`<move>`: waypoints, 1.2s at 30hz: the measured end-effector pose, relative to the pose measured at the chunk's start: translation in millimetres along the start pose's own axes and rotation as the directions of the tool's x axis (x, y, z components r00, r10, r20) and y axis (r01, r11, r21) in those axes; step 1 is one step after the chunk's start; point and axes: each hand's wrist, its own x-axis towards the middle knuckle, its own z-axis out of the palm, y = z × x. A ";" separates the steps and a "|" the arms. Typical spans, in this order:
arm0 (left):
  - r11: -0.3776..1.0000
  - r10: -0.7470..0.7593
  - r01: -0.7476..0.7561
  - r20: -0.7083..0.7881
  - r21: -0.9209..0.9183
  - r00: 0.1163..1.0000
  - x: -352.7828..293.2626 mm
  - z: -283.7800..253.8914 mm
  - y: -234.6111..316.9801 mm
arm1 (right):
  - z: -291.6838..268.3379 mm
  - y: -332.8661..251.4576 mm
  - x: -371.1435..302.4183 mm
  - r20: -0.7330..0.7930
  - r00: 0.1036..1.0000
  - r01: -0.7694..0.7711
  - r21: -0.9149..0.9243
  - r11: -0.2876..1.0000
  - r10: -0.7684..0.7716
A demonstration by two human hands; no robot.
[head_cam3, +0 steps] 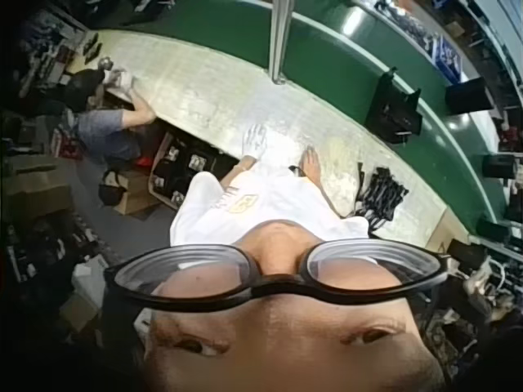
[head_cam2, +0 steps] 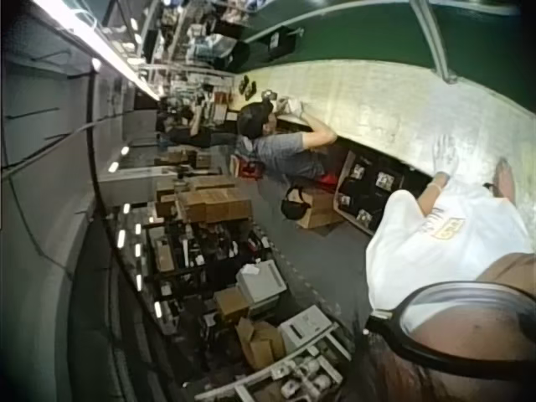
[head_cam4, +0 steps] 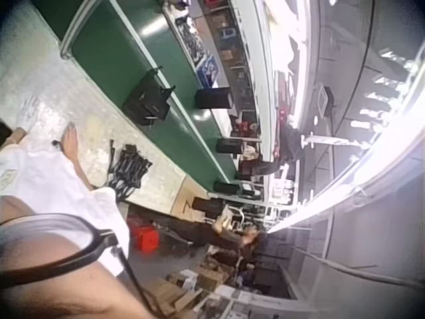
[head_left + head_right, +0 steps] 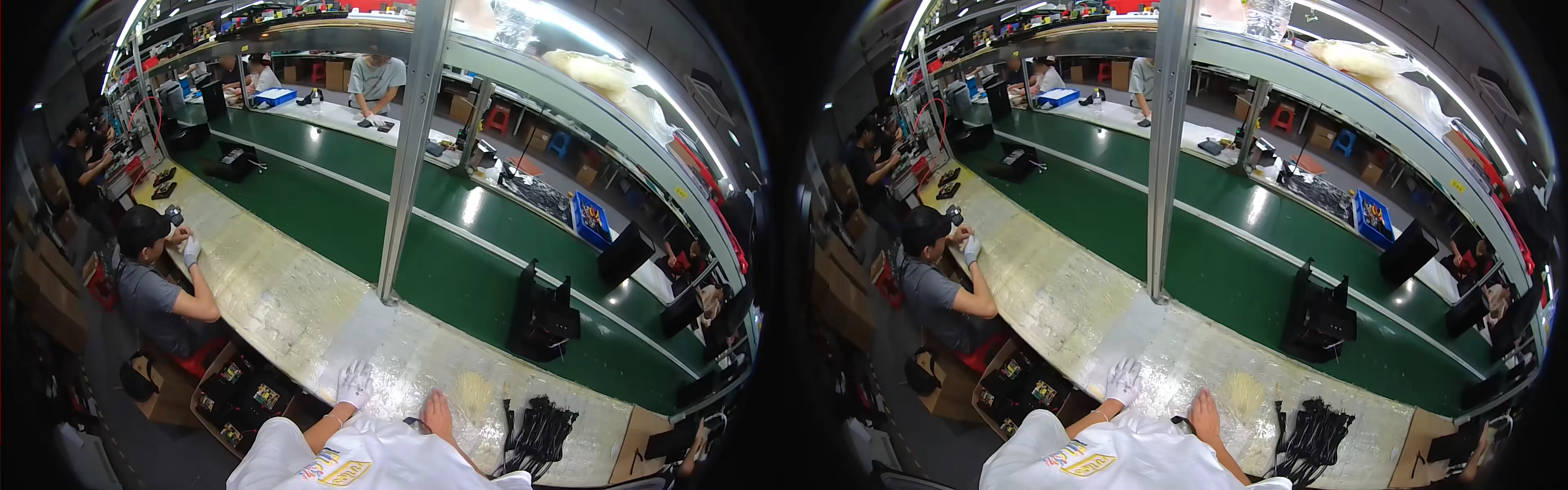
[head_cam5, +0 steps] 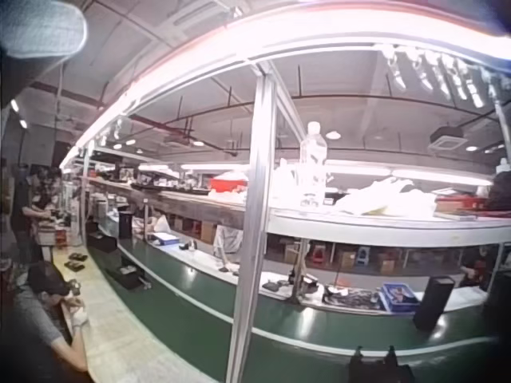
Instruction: Assembling an electronic component by placing a circuit board into a plastic housing and connecting internal wires.
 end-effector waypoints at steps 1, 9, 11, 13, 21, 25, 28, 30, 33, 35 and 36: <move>1.000 -0.007 0.006 0.027 0.017 1.000 0.8 -0.5 0.3 | 5.2 0.2 -3.8 0.006 1.000 -0.002 0.007 1.000 0.002; 1.000 -0.001 -0.001 0.057 0.024 0.998 1.8 -0.8 -2.5 | 19.2 -2.5 -10.3 0.123 0.992 0.015 0.193 0.981 -0.039; 1.000 -0.007 0.007 0.062 0.007 0.998 3.8 -0.3 -2.0 | 17.6 -4.6 -8.7 0.117 0.993 -0.016 0.221 0.975 -0.010; 1.000 -0.011 0.010 0.061 0.007 0.998 3.7 -0.3 -2.2 | 17.2 -5.6 -8.8 0.105 0.994 -0.011 0.229 0.973 -0.013; 1.000 -0.022 0.019 0.121 0.024 0.992 2.8 -1.2 -3.2 | 14.2 -9.7 -8.9 0.091 0.996 -0.015 0.239 0.971 -0.007; 1.000 -0.008 0.006 0.078 0.024 0.997 0.5 1.8 -4.3 | 13.7 -10.6 -9.2 0.093 0.996 -0.030 0.242 0.970 0.008; 1.000 -0.012 0.010 0.093 0.027 0.996 1.9 1.1 -3.8 | 10.1 -10.2 -6.1 0.087 0.996 -0.012 0.245 0.969 -0.010; 1.000 -0.018 0.016 0.100 0.026 0.995 1.3 0.0 -2.7 | 10.3 -9.4 -5.7 0.095 0.995 -0.007 0.254 0.967 -0.017; 0.999 -0.020 0.017 0.116 0.027 0.993 3.1 1.6 -3.2 | 12.9 -7.1 -8.2 0.089 0.996 -0.008 0.243 0.970 -0.014; 0.999 -0.014 0.010 0.109 0.035 0.994 2.2 -0.7 -3.8 | 14.9 -7.4 -8.0 0.085 0.996 -0.001 0.245 0.970 -0.020; 0.999 -0.018 0.014 0.111 0.038 0.994 2.0 -1.7 -4.1 | 15.8 -7.4 -7.9 0.077 0.997 0.005 0.242 0.970 -0.024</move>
